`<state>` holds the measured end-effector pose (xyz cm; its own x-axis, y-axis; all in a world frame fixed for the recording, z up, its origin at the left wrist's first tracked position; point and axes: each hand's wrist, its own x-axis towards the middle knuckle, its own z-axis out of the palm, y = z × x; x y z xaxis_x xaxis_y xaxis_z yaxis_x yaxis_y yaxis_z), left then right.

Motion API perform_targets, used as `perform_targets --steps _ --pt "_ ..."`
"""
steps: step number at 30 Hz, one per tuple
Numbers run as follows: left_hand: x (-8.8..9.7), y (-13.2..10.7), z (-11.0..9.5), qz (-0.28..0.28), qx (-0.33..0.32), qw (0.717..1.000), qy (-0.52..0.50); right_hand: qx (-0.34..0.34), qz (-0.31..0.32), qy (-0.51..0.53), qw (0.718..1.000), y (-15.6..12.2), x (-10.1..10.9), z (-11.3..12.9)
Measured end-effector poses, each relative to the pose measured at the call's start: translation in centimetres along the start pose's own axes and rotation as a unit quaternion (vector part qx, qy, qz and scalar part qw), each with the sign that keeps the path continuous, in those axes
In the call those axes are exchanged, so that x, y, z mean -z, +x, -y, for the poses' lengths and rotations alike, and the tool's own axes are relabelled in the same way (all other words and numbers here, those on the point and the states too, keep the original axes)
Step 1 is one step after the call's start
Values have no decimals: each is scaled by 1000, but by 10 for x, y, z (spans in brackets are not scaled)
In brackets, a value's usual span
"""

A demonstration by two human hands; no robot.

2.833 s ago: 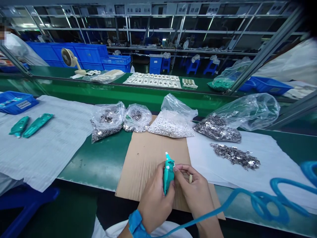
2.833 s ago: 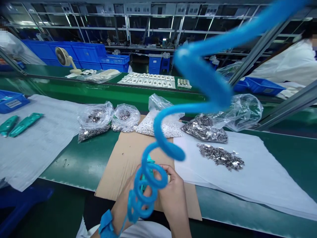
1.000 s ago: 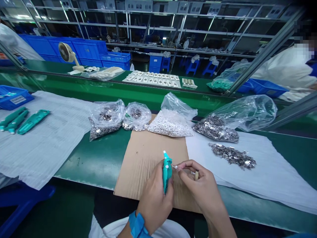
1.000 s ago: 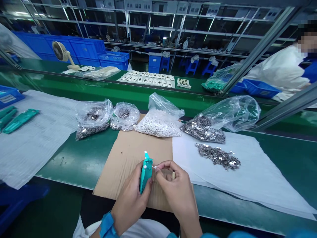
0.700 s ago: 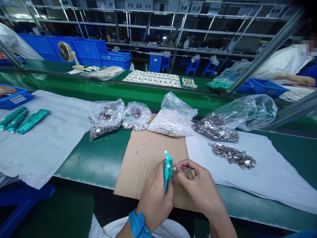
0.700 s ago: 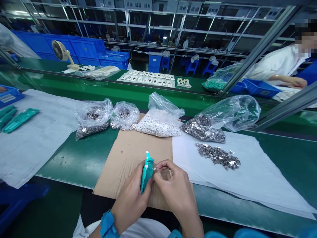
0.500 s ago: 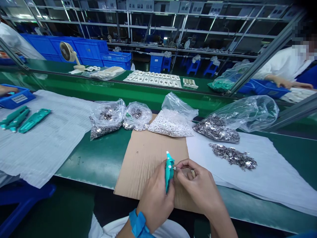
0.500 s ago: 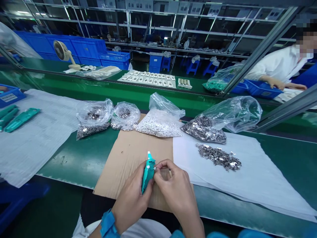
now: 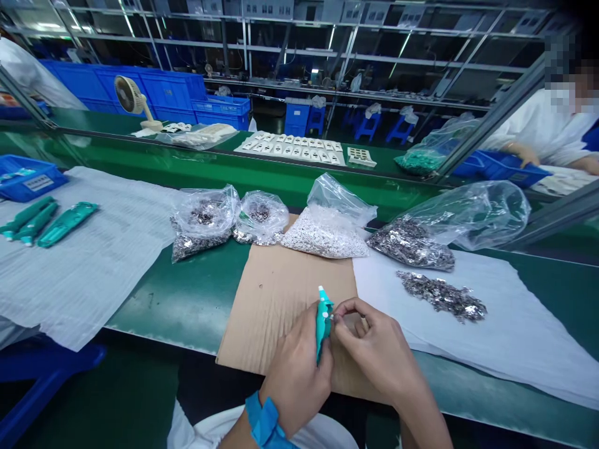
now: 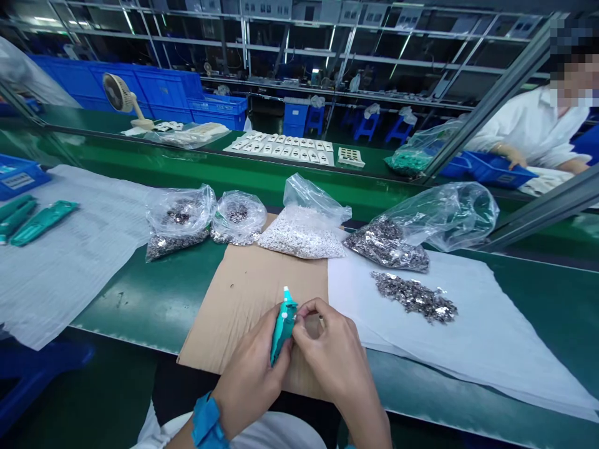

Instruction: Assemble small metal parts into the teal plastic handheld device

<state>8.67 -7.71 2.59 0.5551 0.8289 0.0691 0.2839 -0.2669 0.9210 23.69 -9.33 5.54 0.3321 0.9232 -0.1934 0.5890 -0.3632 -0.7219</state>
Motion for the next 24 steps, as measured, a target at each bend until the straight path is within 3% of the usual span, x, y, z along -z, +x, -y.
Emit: perform_targets --steps 5,12,24 --pt "-1 0 2 -3 3 1000 3 2 -12 28 1000 -4 3 0" --pt "-1 1 0 13 7 1000 20 1 22 -5 1000 1 6 3" --pt "0 1 -3 11 9 1000 11 -37 -37 -35 998 -3 -7 0"
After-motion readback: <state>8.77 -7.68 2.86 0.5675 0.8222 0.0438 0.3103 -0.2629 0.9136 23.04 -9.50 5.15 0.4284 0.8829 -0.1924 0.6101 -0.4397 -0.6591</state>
